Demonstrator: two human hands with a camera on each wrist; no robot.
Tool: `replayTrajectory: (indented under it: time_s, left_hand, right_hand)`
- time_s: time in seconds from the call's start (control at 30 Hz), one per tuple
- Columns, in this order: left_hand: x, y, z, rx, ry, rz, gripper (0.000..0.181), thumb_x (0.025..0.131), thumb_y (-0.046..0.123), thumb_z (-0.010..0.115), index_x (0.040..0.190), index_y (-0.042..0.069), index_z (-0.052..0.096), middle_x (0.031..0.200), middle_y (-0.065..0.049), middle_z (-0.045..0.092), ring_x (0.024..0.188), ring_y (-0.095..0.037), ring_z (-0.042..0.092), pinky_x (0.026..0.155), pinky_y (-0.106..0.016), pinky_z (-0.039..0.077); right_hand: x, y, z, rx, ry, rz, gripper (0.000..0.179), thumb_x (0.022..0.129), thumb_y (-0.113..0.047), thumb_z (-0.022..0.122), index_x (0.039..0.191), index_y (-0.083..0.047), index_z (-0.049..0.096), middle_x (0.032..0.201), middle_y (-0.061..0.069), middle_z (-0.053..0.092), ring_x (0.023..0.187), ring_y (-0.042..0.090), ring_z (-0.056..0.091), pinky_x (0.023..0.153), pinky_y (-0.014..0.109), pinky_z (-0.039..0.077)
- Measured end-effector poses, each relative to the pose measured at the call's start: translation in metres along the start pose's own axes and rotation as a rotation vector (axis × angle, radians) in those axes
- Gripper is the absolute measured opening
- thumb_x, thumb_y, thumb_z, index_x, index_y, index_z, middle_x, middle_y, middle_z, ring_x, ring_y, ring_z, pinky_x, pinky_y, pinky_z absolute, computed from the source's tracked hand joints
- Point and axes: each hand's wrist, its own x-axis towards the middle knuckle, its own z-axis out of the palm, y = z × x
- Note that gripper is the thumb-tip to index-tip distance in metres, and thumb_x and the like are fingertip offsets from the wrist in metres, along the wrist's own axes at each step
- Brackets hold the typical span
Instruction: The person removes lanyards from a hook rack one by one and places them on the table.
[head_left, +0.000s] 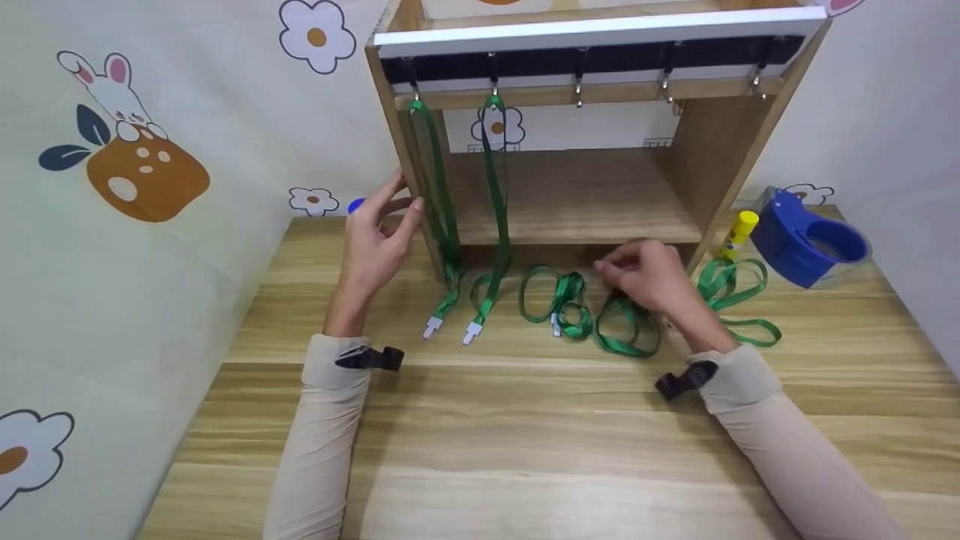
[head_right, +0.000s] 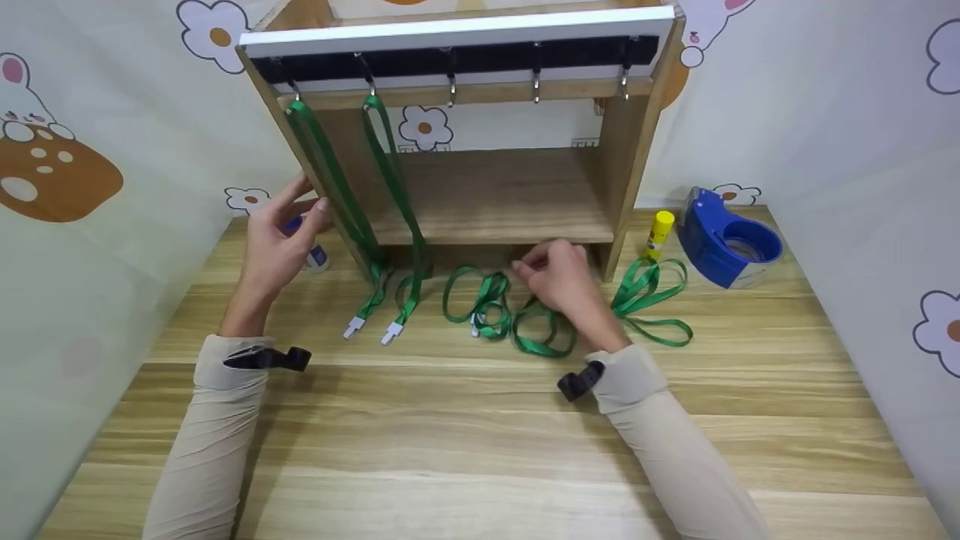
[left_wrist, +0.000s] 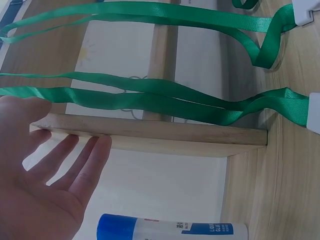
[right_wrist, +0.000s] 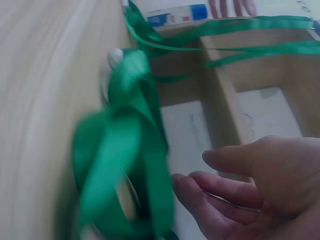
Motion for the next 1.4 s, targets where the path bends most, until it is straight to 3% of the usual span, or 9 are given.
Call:
replayTrajectory:
  time_s: [0.2,0.43,0.63,0.8,1.03,1.1,1.2,1.3,1.4]
  left_hand:
    - [0.001,-0.002,0.001,0.014,0.014,0.014,0.056,0.106,0.023,0.071,0.160,0.016,0.055,0.156,-0.005,0.064,0.127,-0.024,0.073,0.094,-0.033,0.067]
    - [0.001,-0.004,0.002,0.025,0.011,0.012,0.056,0.107,0.027,0.070,0.160,0.022,0.054,0.157,-0.003,0.064,0.127,-0.025,0.073,0.094,-0.029,0.066]
    - [0.000,-0.006,0.004,0.039,0.054,0.022,0.053,0.107,0.026,0.070,0.158,0.022,0.057,0.154,-0.002,0.066,0.124,-0.023,0.074,0.091,-0.034,0.068]
    - [0.000,-0.003,0.007,0.030,0.148,0.063,0.049,0.106,0.017,0.070,0.154,0.014,0.061,0.147,-0.008,0.070,0.117,-0.025,0.076,0.085,-0.023,0.067]
    - [0.000,0.019,0.017,0.088,0.368,0.204,0.029,0.104,0.015,0.073,0.132,0.005,0.073,0.110,-0.010,0.075,0.096,-0.018,0.074,0.069,-0.017,0.061]
    - [-0.002,0.030,0.024,0.120,0.349,0.278,0.024,0.104,0.015,0.074,0.125,0.004,0.075,0.105,-0.008,0.076,0.092,-0.016,0.074,0.068,-0.020,0.061]
    - [-0.007,0.045,0.041,0.157,0.201,0.327,0.030,0.104,0.020,0.075,0.131,0.007,0.074,0.108,-0.007,0.081,0.095,-0.015,0.077,0.074,-0.024,0.066]
    - [-0.011,0.054,0.061,0.182,0.074,0.256,0.045,0.103,0.030,0.077,0.141,0.007,0.070,0.111,-0.008,0.082,0.098,-0.015,0.079,0.079,-0.028,0.068]
    - [-0.011,0.059,0.078,0.203,0.065,0.167,0.057,0.099,0.036,0.081,0.144,0.004,0.068,0.108,-0.009,0.081,0.095,-0.015,0.080,0.083,-0.028,0.068]
  right_hand:
    - [-0.017,0.010,-0.053,0.052,0.058,0.029,0.033,0.105,-0.035,0.074,0.120,-0.006,0.082,0.113,0.017,0.082,0.088,0.015,0.076,0.069,0.018,0.059]
    - [-0.032,0.024,-0.101,0.114,0.340,0.079,0.046,0.096,-0.053,0.079,0.110,-0.009,0.078,0.092,-0.008,0.079,0.077,0.005,0.076,0.070,0.013,0.061]
    - [-0.027,0.042,-0.101,0.183,0.555,0.003,0.046,0.092,-0.045,0.087,0.118,-0.012,0.070,0.100,-0.010,0.075,0.089,0.002,0.071,0.078,0.008,0.056]
    - [-0.021,0.047,-0.093,0.142,0.565,-0.012,0.056,0.093,-0.047,0.085,0.137,-0.015,0.071,0.134,0.006,0.077,0.114,0.006,0.073,0.093,0.008,0.057]
    - [-0.019,0.046,-0.091,0.100,0.570,-0.014,0.050,0.093,-0.047,0.085,0.130,-0.014,0.079,0.132,0.010,0.079,0.116,0.010,0.077,0.097,0.012,0.058]
    - [-0.020,0.046,-0.090,0.105,0.578,-0.025,0.049,0.092,-0.046,0.086,0.126,-0.012,0.080,0.129,0.011,0.080,0.112,0.005,0.078,0.096,0.011,0.058]
    - [-0.020,0.046,-0.089,0.118,0.590,-0.038,0.047,0.092,-0.044,0.087,0.123,-0.009,0.081,0.126,0.013,0.081,0.106,-0.003,0.076,0.094,0.010,0.058]
    - [-0.020,0.046,-0.088,0.129,0.590,-0.035,0.046,0.092,-0.043,0.087,0.122,-0.009,0.081,0.125,0.013,0.081,0.104,-0.006,0.075,0.094,0.010,0.058]
    - [-0.020,0.048,-0.089,0.134,0.585,-0.021,0.046,0.092,-0.043,0.087,0.124,-0.010,0.080,0.127,0.013,0.080,0.108,-0.001,0.077,0.095,0.011,0.059]
